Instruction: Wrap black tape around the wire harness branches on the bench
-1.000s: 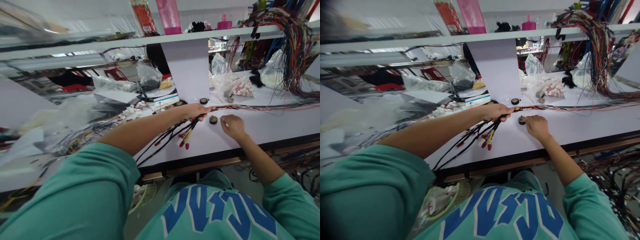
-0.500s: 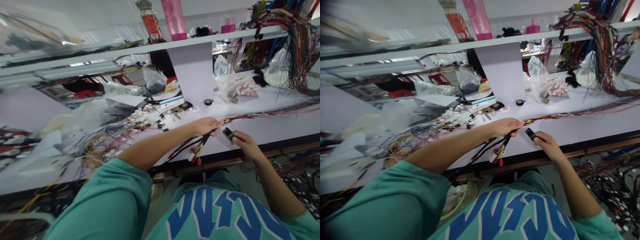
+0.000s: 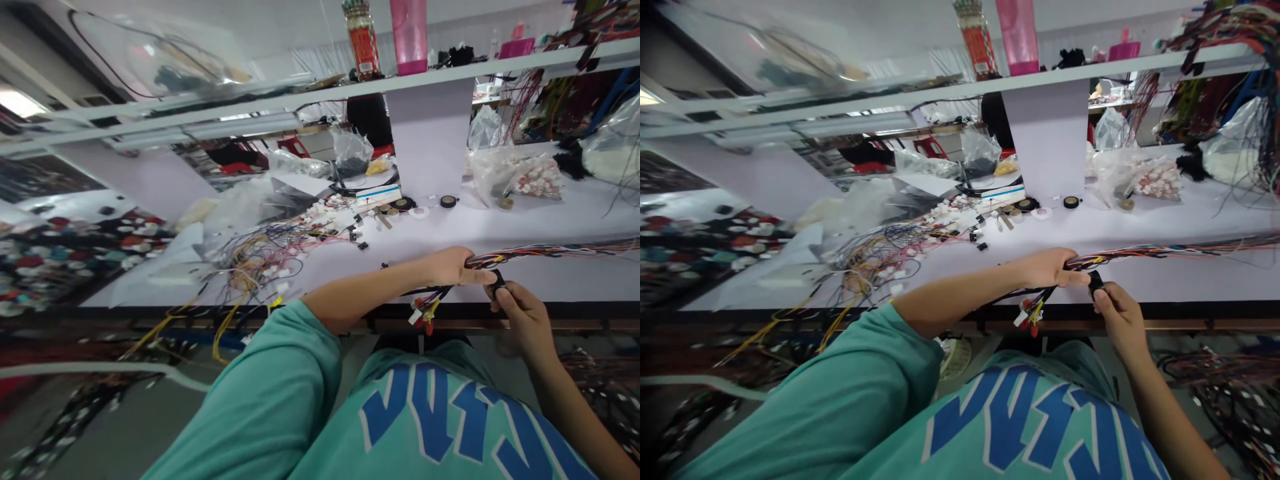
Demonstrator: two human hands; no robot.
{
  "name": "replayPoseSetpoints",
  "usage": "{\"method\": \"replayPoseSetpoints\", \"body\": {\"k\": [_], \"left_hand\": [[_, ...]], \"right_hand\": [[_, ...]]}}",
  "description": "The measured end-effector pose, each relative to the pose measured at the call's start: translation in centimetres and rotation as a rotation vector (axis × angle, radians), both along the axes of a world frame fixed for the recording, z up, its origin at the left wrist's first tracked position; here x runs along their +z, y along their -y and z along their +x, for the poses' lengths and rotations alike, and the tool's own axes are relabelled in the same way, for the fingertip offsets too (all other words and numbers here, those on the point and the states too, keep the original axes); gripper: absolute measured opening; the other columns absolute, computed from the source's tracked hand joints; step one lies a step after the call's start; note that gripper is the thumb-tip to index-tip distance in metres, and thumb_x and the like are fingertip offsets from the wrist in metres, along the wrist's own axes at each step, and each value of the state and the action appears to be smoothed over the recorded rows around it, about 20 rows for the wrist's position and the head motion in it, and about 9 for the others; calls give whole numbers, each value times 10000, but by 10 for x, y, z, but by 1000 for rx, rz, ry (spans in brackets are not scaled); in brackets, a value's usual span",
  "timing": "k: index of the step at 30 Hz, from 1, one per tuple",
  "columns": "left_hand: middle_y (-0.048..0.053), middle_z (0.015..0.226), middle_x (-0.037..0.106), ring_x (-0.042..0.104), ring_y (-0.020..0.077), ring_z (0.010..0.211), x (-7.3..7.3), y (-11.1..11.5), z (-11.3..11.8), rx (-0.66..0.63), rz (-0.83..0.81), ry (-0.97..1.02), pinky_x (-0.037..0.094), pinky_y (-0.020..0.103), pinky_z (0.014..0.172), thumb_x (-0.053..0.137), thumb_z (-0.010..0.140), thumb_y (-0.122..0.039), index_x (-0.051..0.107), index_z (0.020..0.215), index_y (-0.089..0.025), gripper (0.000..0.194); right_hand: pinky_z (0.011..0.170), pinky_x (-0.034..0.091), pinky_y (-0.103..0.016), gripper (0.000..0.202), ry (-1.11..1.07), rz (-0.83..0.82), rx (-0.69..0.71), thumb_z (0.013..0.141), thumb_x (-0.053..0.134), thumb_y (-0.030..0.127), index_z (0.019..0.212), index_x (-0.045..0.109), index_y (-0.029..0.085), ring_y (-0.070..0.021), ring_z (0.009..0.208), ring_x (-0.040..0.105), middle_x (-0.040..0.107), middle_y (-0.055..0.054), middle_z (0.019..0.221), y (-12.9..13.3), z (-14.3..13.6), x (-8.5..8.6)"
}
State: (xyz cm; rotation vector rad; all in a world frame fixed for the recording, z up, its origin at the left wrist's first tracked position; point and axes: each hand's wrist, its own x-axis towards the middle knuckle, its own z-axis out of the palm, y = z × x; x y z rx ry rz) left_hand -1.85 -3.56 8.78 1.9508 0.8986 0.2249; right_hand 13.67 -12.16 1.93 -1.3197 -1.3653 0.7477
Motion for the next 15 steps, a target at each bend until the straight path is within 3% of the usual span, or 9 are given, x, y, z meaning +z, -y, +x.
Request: {"method": "replayPoseSetpoints", "body": {"k": [3, 10, 15], "left_hand": [[-60, 601, 450, 398, 88, 574, -1, -3, -1, 12, 47, 8, 305, 213, 532, 683, 546, -480, 530, 716, -166, 388], [-65, 503, 413, 359, 75, 482, -4, 0, -1, 48, -71, 21, 272, 216, 479, 605, 620, -414, 591, 757, -134, 312], [-55, 527, 454, 417, 92, 523, 1, 7, 2, 185, 137, -93, 309, 226, 518, 581, 627, -324, 595, 693, -137, 198]], "right_hand": [[494, 357, -256, 301, 36, 5, -10, 744, 487, 477, 593, 512, 217, -133, 503, 444, 459, 14, 503, 0, -1, 3], [499, 330, -234, 291, 140, 80, -25, 763, 458, 437, 602, 482, 196, -101, 508, 397, 422, 26, 527, -2, -7, -1], [512, 327, -227, 313, 276, 137, -84, 785, 439, 419, 572, 476, 192, -100, 512, 421, 458, 13, 535, -3, -14, -3]]}}
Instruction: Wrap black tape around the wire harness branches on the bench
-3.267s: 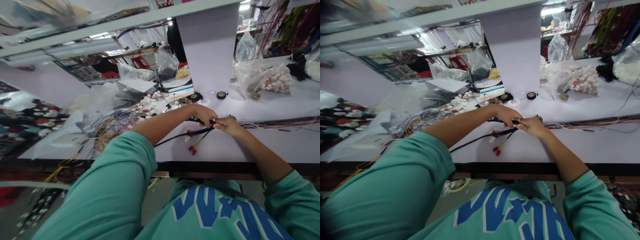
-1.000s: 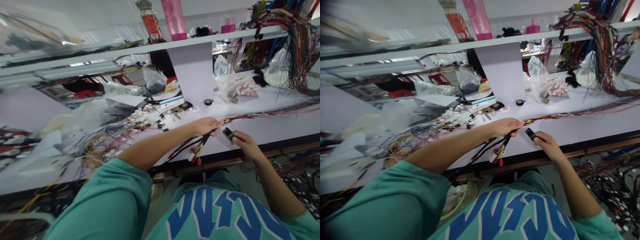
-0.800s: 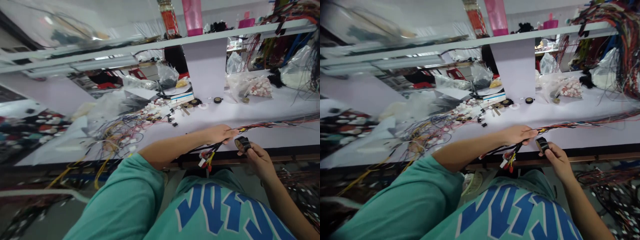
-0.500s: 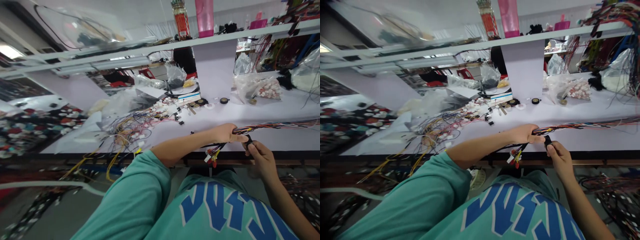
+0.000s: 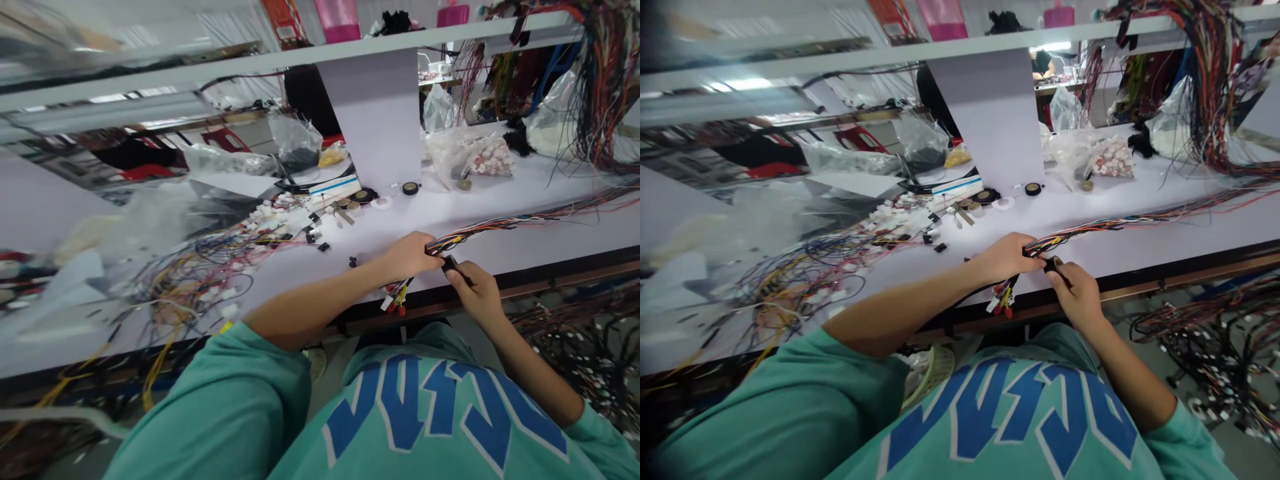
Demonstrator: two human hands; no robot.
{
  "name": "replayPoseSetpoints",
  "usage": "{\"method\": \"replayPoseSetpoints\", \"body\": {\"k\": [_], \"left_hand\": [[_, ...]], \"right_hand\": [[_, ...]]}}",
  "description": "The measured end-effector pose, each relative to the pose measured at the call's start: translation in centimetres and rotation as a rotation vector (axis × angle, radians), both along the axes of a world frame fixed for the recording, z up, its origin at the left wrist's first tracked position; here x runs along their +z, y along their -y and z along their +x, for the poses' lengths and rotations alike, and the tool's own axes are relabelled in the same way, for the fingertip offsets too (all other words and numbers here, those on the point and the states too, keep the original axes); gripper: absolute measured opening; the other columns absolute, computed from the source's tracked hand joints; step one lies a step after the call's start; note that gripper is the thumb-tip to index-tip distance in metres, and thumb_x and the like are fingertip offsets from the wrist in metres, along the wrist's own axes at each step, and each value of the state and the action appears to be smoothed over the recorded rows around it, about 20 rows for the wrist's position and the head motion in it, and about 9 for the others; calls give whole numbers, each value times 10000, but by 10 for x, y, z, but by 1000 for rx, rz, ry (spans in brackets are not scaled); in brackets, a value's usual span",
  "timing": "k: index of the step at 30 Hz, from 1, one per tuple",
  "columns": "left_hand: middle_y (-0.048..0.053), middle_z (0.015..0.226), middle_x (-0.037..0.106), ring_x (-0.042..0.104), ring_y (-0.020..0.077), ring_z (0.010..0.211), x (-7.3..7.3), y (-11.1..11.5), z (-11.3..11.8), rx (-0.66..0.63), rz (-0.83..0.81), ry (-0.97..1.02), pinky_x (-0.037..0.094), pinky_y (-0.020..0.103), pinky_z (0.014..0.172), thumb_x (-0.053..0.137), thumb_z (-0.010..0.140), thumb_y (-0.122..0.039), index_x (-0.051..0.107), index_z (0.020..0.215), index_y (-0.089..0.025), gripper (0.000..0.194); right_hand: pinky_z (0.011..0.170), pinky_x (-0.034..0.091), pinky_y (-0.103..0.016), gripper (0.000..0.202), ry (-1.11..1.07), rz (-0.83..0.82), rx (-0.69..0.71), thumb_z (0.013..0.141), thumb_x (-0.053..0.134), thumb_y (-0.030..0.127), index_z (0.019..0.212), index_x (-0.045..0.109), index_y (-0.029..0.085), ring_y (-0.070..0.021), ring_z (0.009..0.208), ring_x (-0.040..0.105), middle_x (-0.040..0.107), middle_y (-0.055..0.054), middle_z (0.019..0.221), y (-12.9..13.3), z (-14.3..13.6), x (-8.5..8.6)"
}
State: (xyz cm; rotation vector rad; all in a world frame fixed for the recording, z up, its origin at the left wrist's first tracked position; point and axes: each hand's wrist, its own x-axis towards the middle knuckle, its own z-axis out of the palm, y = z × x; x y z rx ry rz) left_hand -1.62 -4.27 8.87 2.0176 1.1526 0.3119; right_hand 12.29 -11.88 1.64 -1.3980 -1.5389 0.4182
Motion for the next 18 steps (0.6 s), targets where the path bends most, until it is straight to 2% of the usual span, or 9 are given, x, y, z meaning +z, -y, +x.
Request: {"method": "replayPoseSetpoints", "body": {"k": [3, 5, 6, 10, 14, 16, 18], "left_hand": [[-58, 500, 431, 403, 92, 497, 2, 3, 2, 38, 15, -51, 293, 231, 495, 566, 636, -304, 550, 630, -145, 160], [-62, 490, 409, 383, 88, 483, 2, 3, 2, 38, 8, -55, 276, 230, 482, 563, 636, -296, 526, 614, -152, 151], [-63, 490, 403, 377, 86, 482, 1, 3, 2, 38, 12, -51, 273, 229, 482, 560, 635, -290, 520, 613, -154, 143], [-56, 514, 413, 374, 86, 501, -3, 0, 0, 30, 20, -27, 282, 229, 495, 543, 653, -282, 532, 640, -151, 132], [-46, 555, 443, 412, 104, 545, -1, 1, 0, -54, -3, -33, 306, 233, 520, 573, 660, -391, 569, 709, -146, 250], [-23, 668, 533, 482, 132, 637, 0, 2, -1, -116, 6, -29, 358, 245, 594, 617, 625, -432, 591, 808, -143, 343], [19, 865, 601, 535, 171, 778, 0, 3, -3, -139, 13, -22, 394, 271, 706, 664, 582, -427, 565, 1003, -145, 516]], "right_hand": [[511, 314, -227, 276, 135, -77, -143, 777, 456, 431, 809, 604, 200, -106, 514, 455, 572, 2, 629, 0, -3, 1], [518, 305, -228, 325, 251, -147, -213, 771, 470, 415, 997, 609, 228, -114, 527, 479, 623, -2, 695, -3, -4, 4], [526, 305, -229, 334, 301, -176, -221, 777, 464, 404, 1029, 611, 243, -121, 549, 497, 639, -8, 719, -5, -4, 5], [545, 310, -228, 293, 357, -305, -147, 791, 427, 388, 915, 670, 280, -141, 625, 545, 659, -11, 708, -14, 0, 12], [514, 286, -222, 284, 298, -436, -172, 764, 433, 399, 812, 678, 263, -131, 545, 510, 609, 6, 575, -17, 8, 16], [504, 274, -224, 303, 281, -469, -169, 765, 416, 408, 751, 670, 245, -126, 519, 485, 578, 5, 538, -14, 11, 17], [500, 269, -225, 300, 266, -471, -158, 754, 422, 413, 702, 656, 233, -124, 513, 469, 555, 5, 523, -10, 13, 18]]}}
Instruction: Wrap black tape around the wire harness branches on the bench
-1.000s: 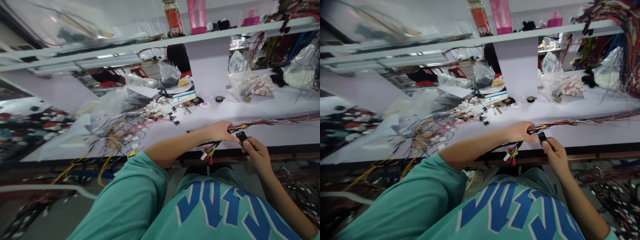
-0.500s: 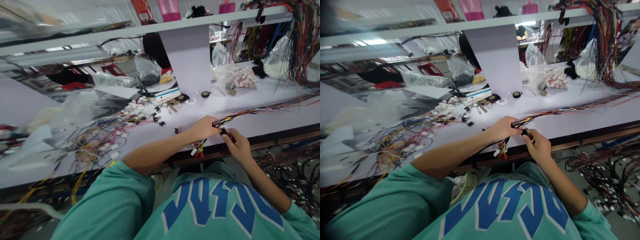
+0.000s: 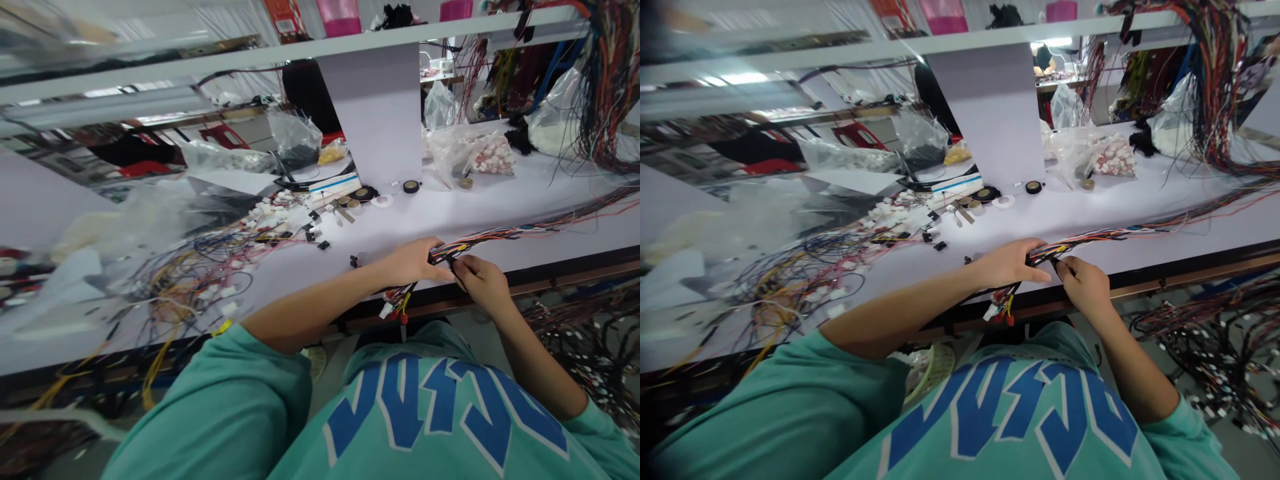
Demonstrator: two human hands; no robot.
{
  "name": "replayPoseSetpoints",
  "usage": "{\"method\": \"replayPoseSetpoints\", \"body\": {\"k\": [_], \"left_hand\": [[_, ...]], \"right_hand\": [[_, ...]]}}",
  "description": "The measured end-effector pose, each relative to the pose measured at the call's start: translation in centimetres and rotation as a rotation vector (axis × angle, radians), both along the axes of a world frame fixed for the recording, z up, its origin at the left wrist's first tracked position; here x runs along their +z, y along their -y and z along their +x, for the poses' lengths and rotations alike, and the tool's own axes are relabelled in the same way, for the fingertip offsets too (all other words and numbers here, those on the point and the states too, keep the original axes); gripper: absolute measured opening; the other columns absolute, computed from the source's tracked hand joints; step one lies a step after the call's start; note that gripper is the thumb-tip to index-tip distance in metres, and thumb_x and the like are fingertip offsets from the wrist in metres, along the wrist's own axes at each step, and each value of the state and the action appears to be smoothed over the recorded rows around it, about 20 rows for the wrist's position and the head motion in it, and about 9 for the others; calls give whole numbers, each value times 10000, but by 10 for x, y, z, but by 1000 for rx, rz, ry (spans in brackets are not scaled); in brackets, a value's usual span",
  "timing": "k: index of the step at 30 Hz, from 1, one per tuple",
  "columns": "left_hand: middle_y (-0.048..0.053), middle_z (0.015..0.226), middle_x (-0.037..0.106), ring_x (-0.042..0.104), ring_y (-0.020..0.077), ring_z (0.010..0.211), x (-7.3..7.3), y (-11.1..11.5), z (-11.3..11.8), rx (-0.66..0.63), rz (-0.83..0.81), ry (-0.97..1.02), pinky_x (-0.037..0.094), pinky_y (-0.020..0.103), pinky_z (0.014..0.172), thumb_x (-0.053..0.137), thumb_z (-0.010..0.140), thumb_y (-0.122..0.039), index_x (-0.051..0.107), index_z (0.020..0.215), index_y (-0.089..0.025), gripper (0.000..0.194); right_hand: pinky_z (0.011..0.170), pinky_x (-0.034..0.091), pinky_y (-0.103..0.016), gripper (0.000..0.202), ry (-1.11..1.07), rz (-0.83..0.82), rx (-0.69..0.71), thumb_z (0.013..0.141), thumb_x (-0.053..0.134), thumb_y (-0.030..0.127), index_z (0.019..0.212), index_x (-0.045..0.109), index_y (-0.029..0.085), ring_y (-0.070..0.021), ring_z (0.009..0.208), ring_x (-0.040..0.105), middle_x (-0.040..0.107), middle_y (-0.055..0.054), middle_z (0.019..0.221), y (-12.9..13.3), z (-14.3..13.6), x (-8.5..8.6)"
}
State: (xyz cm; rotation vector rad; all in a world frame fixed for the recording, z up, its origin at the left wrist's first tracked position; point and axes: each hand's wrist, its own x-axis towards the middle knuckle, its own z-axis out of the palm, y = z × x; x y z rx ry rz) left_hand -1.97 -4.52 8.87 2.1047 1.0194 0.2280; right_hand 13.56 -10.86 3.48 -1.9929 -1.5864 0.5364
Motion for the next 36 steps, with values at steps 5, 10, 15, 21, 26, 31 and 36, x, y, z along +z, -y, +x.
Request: {"method": "replayPoseSetpoints", "body": {"k": [5, 10, 15, 21, 26, 31, 36], "left_hand": [[77, 1045, 593, 547, 202, 896, -3, -3, -6, 1, -21, -6, 403, 313, 808, 662, 603, -375, 425, 1210, -142, 692], [6, 860, 597, 541, 171, 801, -3, -2, -5, -33, -20, -14, 415, 289, 744, 606, 628, -291, 523, 1003, -156, 408], [-37, 701, 515, 478, 135, 682, 0, 3, -4, -27, -29, -20, 389, 259, 641, 543, 604, -192, 508, 875, -164, 274], [-51, 673, 464, 451, 123, 663, -6, 1, -9, -41, -127, 54, 379, 251, 627, 480, 572, -137, 470, 870, -172, 300], [-44, 724, 484, 474, 132, 723, -5, 4, -11, -66, -170, 89, 390, 257, 669, 485, 639, -214, 437, 894, -189, 261], [-25, 671, 527, 515, 150, 675, -4, 13, -9, -25, -6, -55, 402, 282, 662, 378, 823, -394, 417, 899, -199, 212], [-29, 598, 522, 504, 142, 578, -10, 14, -6, 27, 73, -115, 381, 268, 611, 283, 882, -391, 403, 843, -209, 222]], "right_hand": [[491, 290, -223, 281, -301, 87, 147, 730, 471, 410, 583, 572, 192, -103, 489, 419, 479, 17, 482, 13, -1, 1], [475, 296, -223, 320, -682, 309, 199, 755, 494, 441, 581, 511, 173, -81, 476, 364, 423, 33, 486, 18, -17, 2], [483, 291, -222, 333, -674, 325, 192, 761, 504, 412, 534, 465, 171, -70, 476, 348, 388, 39, 474, 13, -29, 3], [461, 270, -216, 331, -690, 347, 142, 738, 517, 393, 502, 445, 172, -64, 463, 331, 368, 45, 455, 11, -37, -1], [437, 259, -216, 356, -838, 307, 82, 726, 523, 425, 485, 442, 176, -65, 447, 314, 366, 43, 449, 11, -40, -4], [443, 254, -218, 351, -754, 279, 47, 710, 525, 436, 485, 465, 174, -69, 453, 317, 371, 41, 441, 8, -40, -2], [486, 295, -222, 378, -524, 201, 127, 759, 445, 459, 508, 480, 178, -85, 480, 390, 439, 22, 470, 8, -33, -1]]}}
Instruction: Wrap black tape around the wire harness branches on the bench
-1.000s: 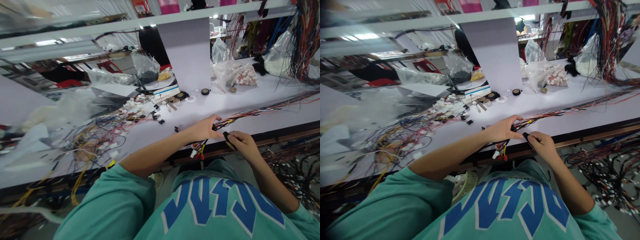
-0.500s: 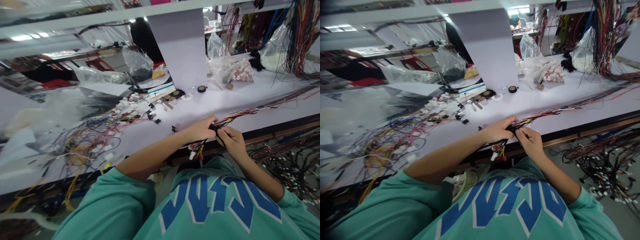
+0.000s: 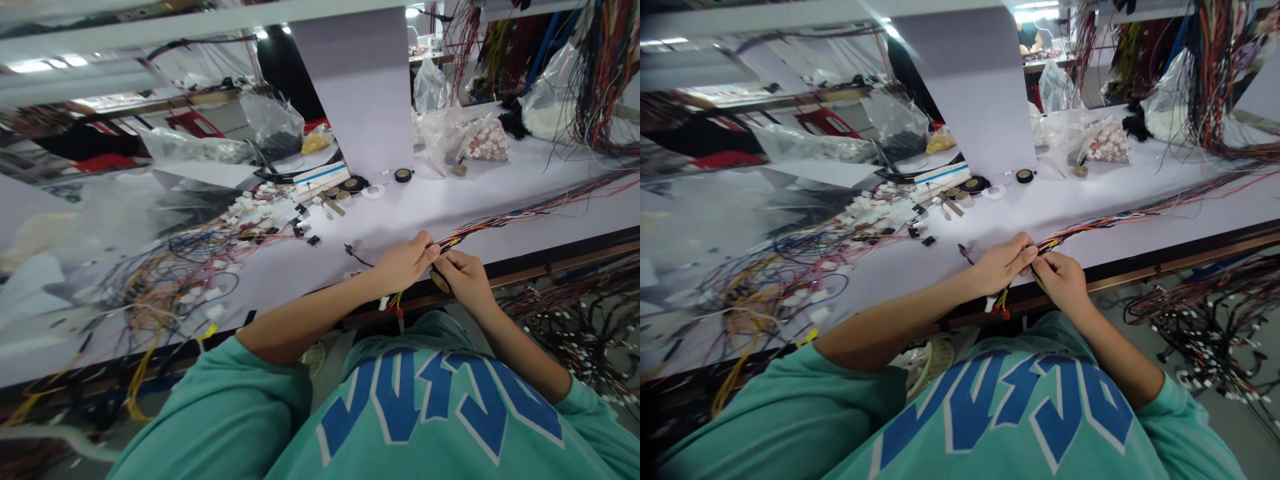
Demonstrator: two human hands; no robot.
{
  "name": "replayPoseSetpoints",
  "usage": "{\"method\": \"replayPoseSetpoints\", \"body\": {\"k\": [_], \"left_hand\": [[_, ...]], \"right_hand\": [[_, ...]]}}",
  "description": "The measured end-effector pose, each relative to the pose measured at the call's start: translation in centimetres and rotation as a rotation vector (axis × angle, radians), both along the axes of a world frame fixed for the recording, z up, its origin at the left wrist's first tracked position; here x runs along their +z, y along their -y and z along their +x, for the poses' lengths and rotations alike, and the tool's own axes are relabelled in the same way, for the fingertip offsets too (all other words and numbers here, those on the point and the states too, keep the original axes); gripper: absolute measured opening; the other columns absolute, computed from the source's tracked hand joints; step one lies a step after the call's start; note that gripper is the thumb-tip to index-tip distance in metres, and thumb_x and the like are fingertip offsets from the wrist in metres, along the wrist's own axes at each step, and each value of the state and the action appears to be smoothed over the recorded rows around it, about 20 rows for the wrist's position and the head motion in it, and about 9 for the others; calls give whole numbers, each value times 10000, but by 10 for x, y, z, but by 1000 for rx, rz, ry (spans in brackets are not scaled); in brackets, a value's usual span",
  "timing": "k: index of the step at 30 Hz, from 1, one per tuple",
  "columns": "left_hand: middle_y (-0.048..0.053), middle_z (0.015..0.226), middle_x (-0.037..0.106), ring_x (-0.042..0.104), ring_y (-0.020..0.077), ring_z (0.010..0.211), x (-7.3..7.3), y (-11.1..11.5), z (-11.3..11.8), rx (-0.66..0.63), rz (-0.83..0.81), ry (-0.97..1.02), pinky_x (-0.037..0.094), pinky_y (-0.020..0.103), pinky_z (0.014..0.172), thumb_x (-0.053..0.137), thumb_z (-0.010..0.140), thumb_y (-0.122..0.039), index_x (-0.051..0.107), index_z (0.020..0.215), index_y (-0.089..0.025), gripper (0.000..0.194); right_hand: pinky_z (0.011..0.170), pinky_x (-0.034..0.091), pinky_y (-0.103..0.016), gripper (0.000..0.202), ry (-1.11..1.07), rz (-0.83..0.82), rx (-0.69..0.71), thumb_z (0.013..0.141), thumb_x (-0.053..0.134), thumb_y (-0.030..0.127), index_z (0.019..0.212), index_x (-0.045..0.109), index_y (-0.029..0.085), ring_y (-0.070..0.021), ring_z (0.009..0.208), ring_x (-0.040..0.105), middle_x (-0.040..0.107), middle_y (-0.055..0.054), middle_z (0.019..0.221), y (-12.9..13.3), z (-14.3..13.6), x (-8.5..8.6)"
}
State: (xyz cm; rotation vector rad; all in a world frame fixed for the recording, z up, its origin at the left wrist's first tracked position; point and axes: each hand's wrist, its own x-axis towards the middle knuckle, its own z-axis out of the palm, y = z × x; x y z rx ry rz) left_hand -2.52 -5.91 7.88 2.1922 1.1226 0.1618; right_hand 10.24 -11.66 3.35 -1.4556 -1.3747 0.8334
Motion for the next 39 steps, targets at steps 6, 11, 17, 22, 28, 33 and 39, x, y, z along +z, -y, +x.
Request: {"method": "replayPoseSetpoints", "body": {"k": [6, 11, 17, 22, 28, 33, 39], "left_hand": [[-55, 548, 457, 442, 116, 556, 6, 0, -3, 49, -29, 123, 333, 251, 601, 283, 874, -366, 361, 714, -211, 235], [-61, 529, 409, 362, 85, 506, 4, -4, -5, 54, -184, 275, 288, 225, 530, 306, 863, -375, 367, 703, -198, 247], [-59, 535, 387, 313, 63, 465, -2, -10, -6, 14, -372, 370, 237, 204, 461, 340, 850, -404, 402, 742, -185, 252], [-57, 548, 373, 295, 59, 435, -7, -13, -4, 51, -486, 385, 183, 199, 416, 361, 833, -396, 405, 782, -190, 217], [-59, 528, 377, 327, 72, 469, -3, -9, -4, -2, -356, 271, 244, 206, 464, 335, 845, -368, 361, 722, -196, 213], [-65, 504, 397, 362, 90, 481, -2, -7, -4, -13, -198, 123, 284, 225, 513, 302, 853, -322, 344, 699, -206, 197], [-67, 514, 399, 391, 97, 490, -11, -10, -4, -14, -188, 86, 305, 226, 535, 296, 849, -315, 341, 690, -208, 197]], "right_hand": [[576, 364, -238, 399, 246, -34, -33, 755, 487, 468, 1020, 620, 201, -124, 593, 507, 602, -3, 677, 4, 15, -5], [597, 408, -243, 401, -84, 75, -18, 703, 556, 473, 969, 617, 179, -121, 611, 515, 606, -2, 675, -7, 20, -14], [601, 409, -257, 278, -354, 144, -157, 643, 599, 443, 562, 521, 189, -108, 568, 485, 543, 11, 553, -20, 9, -14], [500, 350, -229, 289, -447, 167, -272, 615, 601, 467, 583, 485, 204, -86, 507, 402, 462, 40, 504, -24, -6, -16], [434, 289, -209, 388, -695, 63, -231, 532, 680, 513, 666, 512, 189, -55, 454, 343, 423, 66, 503, -29, -13, -17], [384, 234, -201, 438, -882, -70, -117, 470, 739, 508, 568, 458, 187, -31, 387, 272, 345, 93, 421, -33, -11, -17], [329, 173, -199, 473, -934, -190, 23, 451, 766, 502, 500, 416, 187, -21, 334, 226, 322, 96, 367, -37, -2, -24]]}}
